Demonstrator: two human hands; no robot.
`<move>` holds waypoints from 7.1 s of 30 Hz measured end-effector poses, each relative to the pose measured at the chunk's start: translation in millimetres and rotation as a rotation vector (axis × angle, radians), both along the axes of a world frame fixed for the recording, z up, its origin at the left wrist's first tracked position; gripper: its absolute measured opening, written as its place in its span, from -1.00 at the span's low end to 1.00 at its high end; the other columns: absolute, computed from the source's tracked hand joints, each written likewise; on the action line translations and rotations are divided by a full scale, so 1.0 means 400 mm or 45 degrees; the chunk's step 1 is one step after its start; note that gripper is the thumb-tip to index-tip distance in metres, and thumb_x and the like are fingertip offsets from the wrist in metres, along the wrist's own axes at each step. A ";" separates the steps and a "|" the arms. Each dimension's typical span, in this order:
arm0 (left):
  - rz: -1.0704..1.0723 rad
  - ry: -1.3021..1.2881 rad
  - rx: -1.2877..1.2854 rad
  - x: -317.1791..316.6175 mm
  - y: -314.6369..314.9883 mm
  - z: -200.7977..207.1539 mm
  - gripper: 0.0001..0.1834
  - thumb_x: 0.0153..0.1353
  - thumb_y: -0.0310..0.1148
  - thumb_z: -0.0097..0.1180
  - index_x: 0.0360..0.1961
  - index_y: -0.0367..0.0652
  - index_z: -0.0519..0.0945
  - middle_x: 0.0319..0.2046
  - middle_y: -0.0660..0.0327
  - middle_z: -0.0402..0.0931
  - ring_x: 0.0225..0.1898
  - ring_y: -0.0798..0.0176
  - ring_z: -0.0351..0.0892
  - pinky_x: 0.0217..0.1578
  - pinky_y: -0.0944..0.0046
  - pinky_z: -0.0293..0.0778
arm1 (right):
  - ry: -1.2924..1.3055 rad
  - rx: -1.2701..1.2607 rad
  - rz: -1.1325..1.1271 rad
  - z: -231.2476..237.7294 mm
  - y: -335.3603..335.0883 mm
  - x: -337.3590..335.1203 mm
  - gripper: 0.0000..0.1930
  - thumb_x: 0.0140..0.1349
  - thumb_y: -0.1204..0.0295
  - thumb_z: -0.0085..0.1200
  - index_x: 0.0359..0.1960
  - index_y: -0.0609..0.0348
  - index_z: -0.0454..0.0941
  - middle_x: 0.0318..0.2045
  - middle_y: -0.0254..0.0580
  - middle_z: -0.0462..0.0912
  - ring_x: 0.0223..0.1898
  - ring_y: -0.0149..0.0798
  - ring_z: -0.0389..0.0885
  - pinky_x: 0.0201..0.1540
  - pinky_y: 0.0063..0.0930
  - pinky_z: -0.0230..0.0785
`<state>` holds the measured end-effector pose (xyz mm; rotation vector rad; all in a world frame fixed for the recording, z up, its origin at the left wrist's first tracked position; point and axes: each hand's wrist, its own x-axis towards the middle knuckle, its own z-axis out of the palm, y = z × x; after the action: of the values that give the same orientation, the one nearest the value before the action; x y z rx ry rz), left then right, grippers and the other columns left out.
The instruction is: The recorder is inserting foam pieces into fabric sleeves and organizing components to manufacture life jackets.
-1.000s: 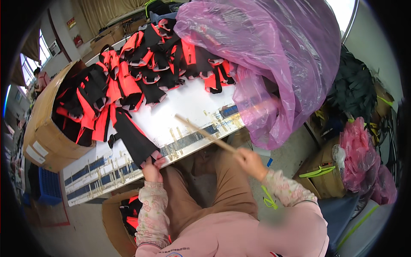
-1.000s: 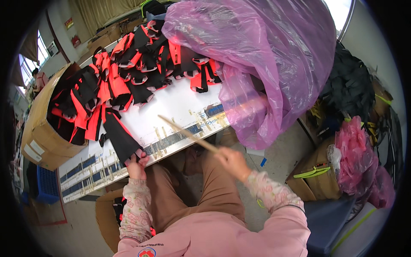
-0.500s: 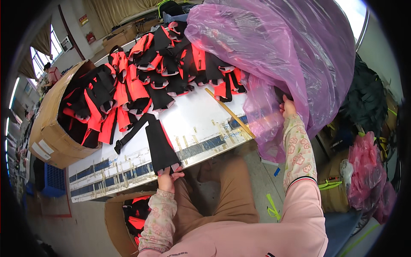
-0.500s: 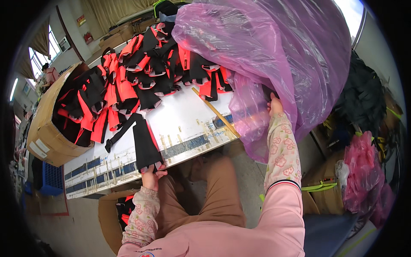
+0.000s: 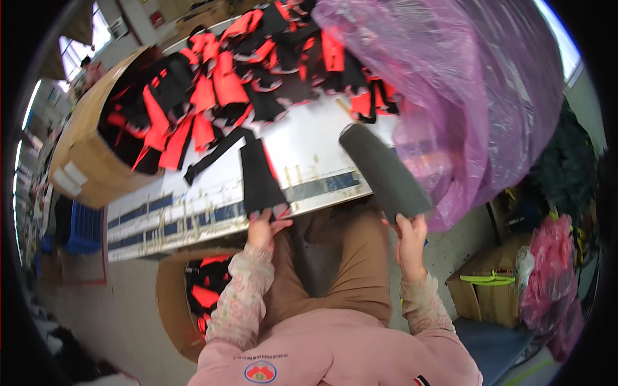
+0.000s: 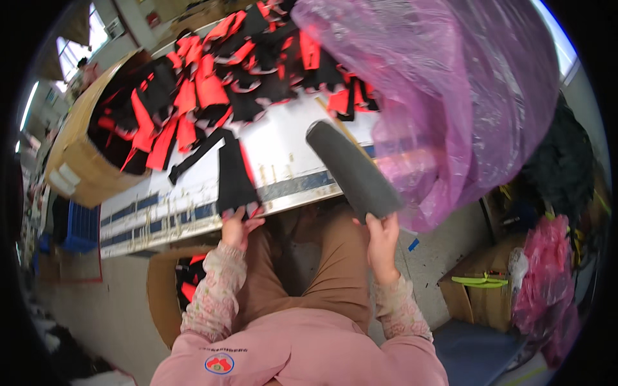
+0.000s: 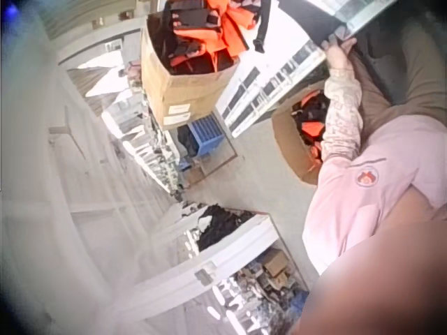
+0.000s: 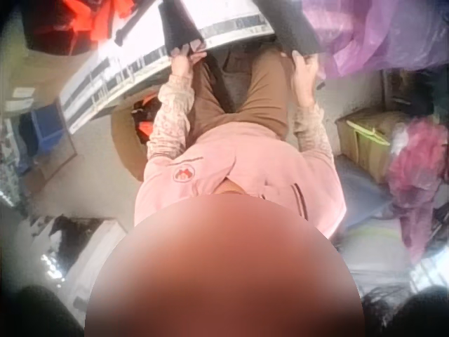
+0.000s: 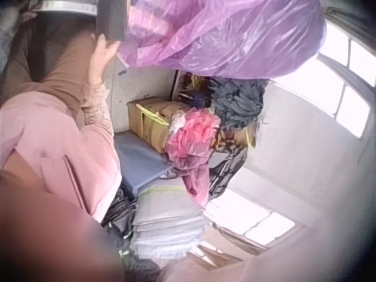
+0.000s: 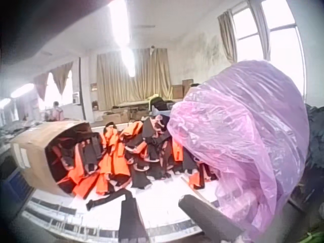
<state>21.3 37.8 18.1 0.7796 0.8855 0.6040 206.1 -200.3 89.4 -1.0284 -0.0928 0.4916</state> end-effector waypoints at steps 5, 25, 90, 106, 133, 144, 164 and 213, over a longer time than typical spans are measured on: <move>-0.038 -0.298 0.042 0.021 -0.006 0.059 -0.79 0.30 -0.35 -0.16 -0.22 -0.27 0.44 -0.28 -0.01 0.56 -0.38 0.12 0.62 -0.35 0.22 0.56 | -1.305 -0.495 0.172 0.095 -0.013 -0.081 -0.62 -0.06 0.77 -0.05 -0.12 0.33 0.40 -0.34 -0.15 0.56 -0.36 -0.22 0.53 -0.30 -0.32 0.44; -0.096 -0.808 -0.232 0.025 -0.049 -0.127 -0.64 0.33 -0.21 -0.32 -0.11 -0.18 0.47 -0.20 0.12 0.54 -0.22 0.17 0.58 -0.22 0.22 0.53 | -2.667 -0.916 0.351 0.102 0.237 -0.227 -0.60 -0.01 0.46 -0.06 -0.05 0.22 0.45 -0.15 -0.12 0.52 -0.17 -0.21 0.48 -0.14 -0.33 0.28; 0.167 -0.071 0.056 -0.027 -0.123 -0.110 -0.85 0.21 -0.37 -0.01 -0.30 -0.24 0.49 -0.43 0.20 0.52 -0.42 0.27 0.57 -0.51 0.28 0.53 | -1.913 -1.065 1.288 -0.109 0.405 -0.232 -0.79 -0.11 0.44 0.07 -0.38 0.22 0.56 -0.44 0.10 0.57 -0.35 0.08 0.56 -0.28 -0.16 0.41; 0.216 -0.023 -0.299 0.023 -0.121 0.003 -0.88 0.25 -0.34 -0.11 -0.27 -0.09 0.45 -0.45 0.31 0.45 -0.55 0.36 0.45 -0.50 0.33 0.49 | -2.232 -0.624 0.751 -0.077 0.370 -0.185 -0.77 -0.13 0.52 0.02 -0.34 0.21 0.51 -0.45 -0.21 0.41 -0.33 -0.18 0.42 -0.30 -0.40 0.33; -0.302 0.027 -0.144 -0.078 -0.088 -0.067 -0.82 0.18 -0.41 -0.01 -0.25 -0.29 0.49 -0.45 0.07 0.56 -0.55 0.21 0.58 -0.35 0.14 0.59 | -2.445 -0.529 0.763 -0.094 0.436 -0.192 -0.37 -0.01 0.08 0.09 -0.02 0.36 0.37 0.09 0.07 0.33 0.18 0.01 0.22 0.22 -0.22 0.05; -0.231 0.063 -0.087 -0.041 -0.112 -0.077 -0.84 0.24 -0.43 -0.03 -0.32 -0.35 0.48 -0.73 0.14 0.40 -0.49 0.17 0.57 -0.39 0.16 0.58 | -2.050 -0.971 0.793 -0.143 0.774 -0.124 -0.25 0.18 -0.03 -0.12 0.17 0.45 0.12 0.22 0.20 0.15 0.28 0.06 0.06 0.31 -0.17 -0.15; -0.540 -0.498 -0.228 -0.102 -0.068 0.041 -0.36 0.25 0.20 -0.36 -0.14 -0.22 0.42 -0.31 0.12 0.49 -0.33 0.17 0.50 -0.22 0.17 0.42 | -0.465 -0.238 0.564 -0.061 0.248 -0.127 -0.78 0.05 0.70 -0.04 -0.24 0.28 0.51 -0.30 -0.23 0.60 -0.29 -0.38 0.54 -0.32 -0.55 0.37; -0.473 0.191 0.675 -0.257 0.145 0.113 -0.69 0.17 -0.55 0.01 -0.04 -0.33 0.42 -0.17 0.14 0.51 -0.15 0.34 0.51 -0.12 0.39 0.42 | -1.691 -0.624 -0.314 0.023 0.588 0.353 -0.71 -0.14 0.74 -0.16 -0.38 0.24 0.55 -0.42 -0.01 0.48 -0.29 0.00 0.46 -0.18 -0.24 0.33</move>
<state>-81.6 95.9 63.2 1.4482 0.6931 0.4539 347.4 34.9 98.5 -1.6801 -1.0474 -0.4936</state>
